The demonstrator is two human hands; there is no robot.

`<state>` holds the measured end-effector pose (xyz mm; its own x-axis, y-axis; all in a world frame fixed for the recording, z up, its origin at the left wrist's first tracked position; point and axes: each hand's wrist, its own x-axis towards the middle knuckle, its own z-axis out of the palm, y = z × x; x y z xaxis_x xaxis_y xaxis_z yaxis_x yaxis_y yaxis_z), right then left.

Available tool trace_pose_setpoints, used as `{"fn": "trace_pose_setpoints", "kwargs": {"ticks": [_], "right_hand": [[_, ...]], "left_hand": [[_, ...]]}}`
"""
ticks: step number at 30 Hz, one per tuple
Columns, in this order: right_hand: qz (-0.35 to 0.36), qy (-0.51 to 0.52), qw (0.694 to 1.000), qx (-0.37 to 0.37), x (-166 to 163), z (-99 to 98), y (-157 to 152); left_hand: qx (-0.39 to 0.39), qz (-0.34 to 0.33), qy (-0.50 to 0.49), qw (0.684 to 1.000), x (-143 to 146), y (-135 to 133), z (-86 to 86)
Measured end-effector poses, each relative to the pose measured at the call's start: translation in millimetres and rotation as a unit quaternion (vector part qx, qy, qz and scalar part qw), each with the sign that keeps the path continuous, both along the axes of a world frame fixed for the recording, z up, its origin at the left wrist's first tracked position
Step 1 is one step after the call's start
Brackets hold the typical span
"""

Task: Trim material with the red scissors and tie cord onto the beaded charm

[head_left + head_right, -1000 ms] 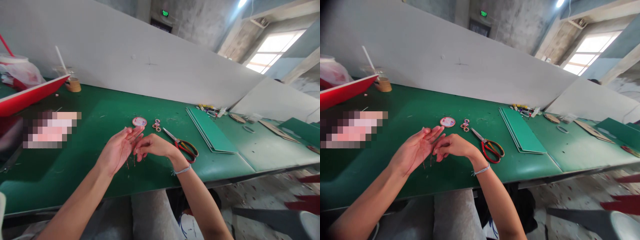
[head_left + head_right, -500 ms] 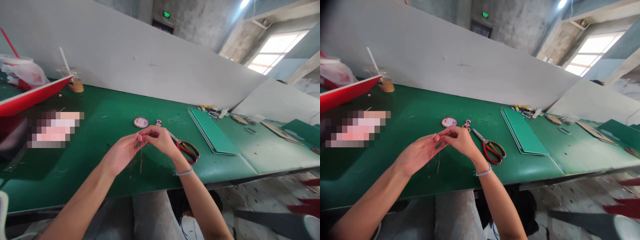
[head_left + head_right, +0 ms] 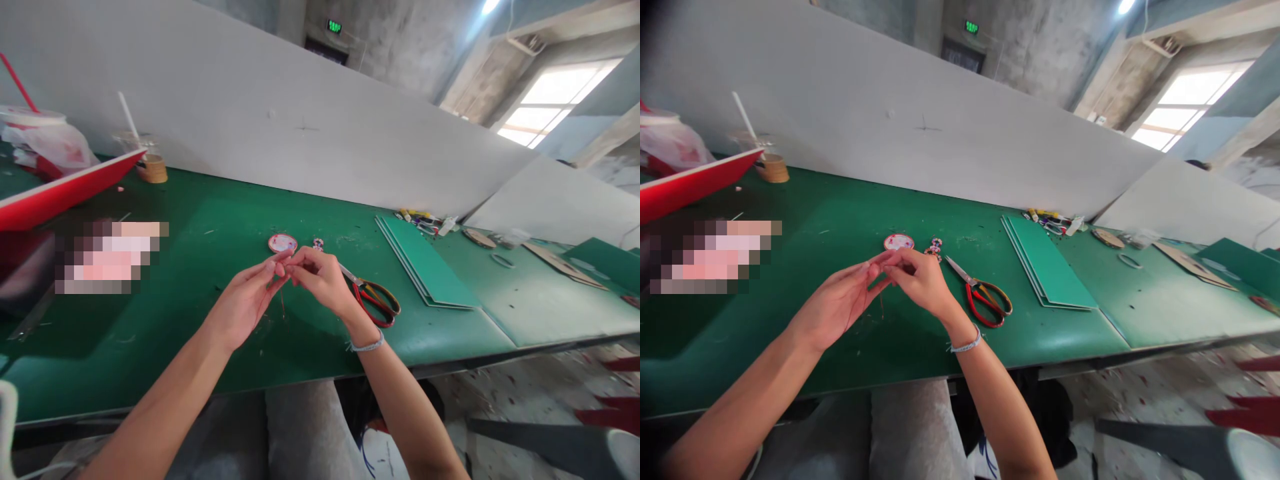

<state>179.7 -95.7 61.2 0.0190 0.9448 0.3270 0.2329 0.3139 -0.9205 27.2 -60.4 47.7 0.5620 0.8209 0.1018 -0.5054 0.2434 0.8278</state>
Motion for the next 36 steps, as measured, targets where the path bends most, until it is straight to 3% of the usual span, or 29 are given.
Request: {"fn": "trace_pose_setpoints", "kwargs": {"ticks": [5,12,23,29,34,36], "right_hand": [[0.023,0.038,0.999,-0.023,-6,-1.6,2],[0.091,0.146,0.983,-0.058,-17,-13.9,9],[0.162,0.046,0.972,-0.163,0,-3.9,4],[0.214,0.04,0.947,-0.238,0,-6.3,3],[0.223,0.031,0.932,-0.284,6,-3.7,-1],[0.197,0.012,0.944,-0.266,11,1.1,-2]], "left_hand": [[-0.021,0.049,-0.016,0.998,0,1,1.2],[-0.06,0.026,-0.058,0.996,-3,3,0.5],[-0.135,0.043,-0.092,0.986,-3,6,2.4],[-0.178,0.1,-0.105,0.973,-4,6,7.5],[-0.164,0.117,-0.115,0.973,-3,7,7.5],[-0.144,0.099,-0.114,0.978,-2,7,5.2]]}}
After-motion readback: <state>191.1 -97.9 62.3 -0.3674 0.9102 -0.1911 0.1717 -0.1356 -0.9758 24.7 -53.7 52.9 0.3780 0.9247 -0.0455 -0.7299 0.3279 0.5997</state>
